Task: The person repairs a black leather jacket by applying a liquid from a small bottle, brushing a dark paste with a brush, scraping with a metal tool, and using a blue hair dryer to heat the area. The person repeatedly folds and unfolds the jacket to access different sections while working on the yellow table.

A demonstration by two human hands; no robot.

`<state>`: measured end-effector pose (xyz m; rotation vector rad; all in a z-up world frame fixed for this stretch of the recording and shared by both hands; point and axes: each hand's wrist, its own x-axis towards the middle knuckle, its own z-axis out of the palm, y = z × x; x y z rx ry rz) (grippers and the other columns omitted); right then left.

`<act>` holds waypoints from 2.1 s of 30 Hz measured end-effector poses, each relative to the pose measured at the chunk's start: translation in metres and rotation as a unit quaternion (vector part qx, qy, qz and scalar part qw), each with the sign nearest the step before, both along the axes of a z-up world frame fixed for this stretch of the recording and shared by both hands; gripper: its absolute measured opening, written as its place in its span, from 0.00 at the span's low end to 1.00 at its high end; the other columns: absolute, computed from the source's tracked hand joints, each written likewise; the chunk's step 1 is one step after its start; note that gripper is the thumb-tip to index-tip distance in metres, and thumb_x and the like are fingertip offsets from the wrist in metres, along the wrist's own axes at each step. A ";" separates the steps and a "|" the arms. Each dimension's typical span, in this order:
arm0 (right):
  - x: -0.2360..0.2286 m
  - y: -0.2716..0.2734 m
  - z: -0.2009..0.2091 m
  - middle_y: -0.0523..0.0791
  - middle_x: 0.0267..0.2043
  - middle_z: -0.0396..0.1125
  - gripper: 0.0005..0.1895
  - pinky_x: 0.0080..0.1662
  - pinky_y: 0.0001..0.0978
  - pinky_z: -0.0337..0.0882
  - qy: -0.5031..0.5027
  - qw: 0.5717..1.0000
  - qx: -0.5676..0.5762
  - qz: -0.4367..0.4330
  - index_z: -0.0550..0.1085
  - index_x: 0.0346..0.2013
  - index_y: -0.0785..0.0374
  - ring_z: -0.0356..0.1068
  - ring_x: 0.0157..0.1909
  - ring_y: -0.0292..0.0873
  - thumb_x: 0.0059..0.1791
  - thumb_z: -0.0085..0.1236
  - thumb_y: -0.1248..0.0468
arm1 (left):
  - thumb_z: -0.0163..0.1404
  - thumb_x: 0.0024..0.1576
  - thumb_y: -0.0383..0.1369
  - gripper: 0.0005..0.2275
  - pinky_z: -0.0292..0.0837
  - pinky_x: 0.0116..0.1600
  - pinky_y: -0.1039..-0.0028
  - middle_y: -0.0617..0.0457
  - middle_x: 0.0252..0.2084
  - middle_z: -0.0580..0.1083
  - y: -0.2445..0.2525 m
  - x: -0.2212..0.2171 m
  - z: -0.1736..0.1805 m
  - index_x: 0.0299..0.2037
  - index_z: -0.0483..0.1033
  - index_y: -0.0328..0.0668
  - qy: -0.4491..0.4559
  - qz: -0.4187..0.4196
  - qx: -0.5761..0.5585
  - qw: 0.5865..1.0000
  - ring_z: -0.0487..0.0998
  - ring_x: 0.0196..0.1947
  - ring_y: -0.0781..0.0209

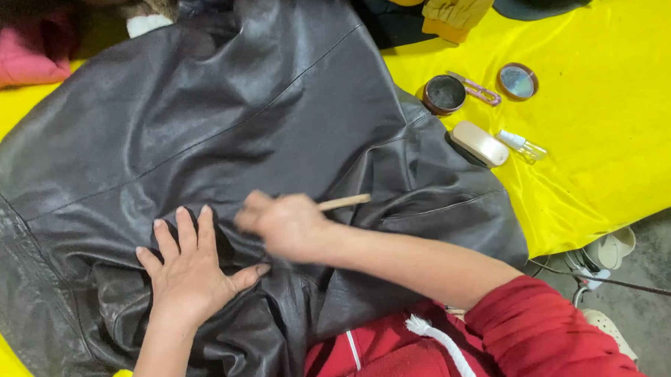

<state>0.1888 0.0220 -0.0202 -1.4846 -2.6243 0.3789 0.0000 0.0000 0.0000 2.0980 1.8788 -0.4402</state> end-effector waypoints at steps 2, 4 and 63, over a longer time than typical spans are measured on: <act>-0.004 0.006 0.023 0.39 0.49 0.68 0.18 0.32 0.46 0.73 0.027 0.997 -0.067 0.021 0.75 0.49 0.39 0.75 0.39 0.49 0.45 0.52 0.61 | 0.51 0.38 0.77 0.62 0.33 0.73 0.38 0.45 0.81 0.34 0.001 -0.007 0.001 0.77 0.34 0.51 -0.029 0.010 0.014 0.999 0.31 0.79 0.38; 0.001 0.018 0.034 0.34 0.48 0.72 0.17 0.37 0.42 0.72 0.057 0.987 -0.147 0.044 0.79 0.44 0.33 0.75 0.47 0.43 0.46 0.50 0.59 | 0.55 0.37 0.76 0.64 0.33 0.75 0.45 0.46 0.81 0.36 -0.001 -0.018 -0.001 0.77 0.36 0.47 -0.054 0.022 0.017 0.998 0.33 0.79 0.44; 0.355 0.044 0.064 0.45 0.48 0.71 0.13 0.51 0.38 0.73 0.214 0.910 -0.012 -0.354 0.81 0.46 0.54 0.70 0.50 0.48 0.53 0.54 0.72 | 0.49 0.42 0.62 0.39 0.45 0.77 0.47 0.62 0.76 0.62 0.002 -0.012 -0.061 0.70 0.66 0.73 -0.170 -0.095 0.236 0.952 0.53 0.80 0.50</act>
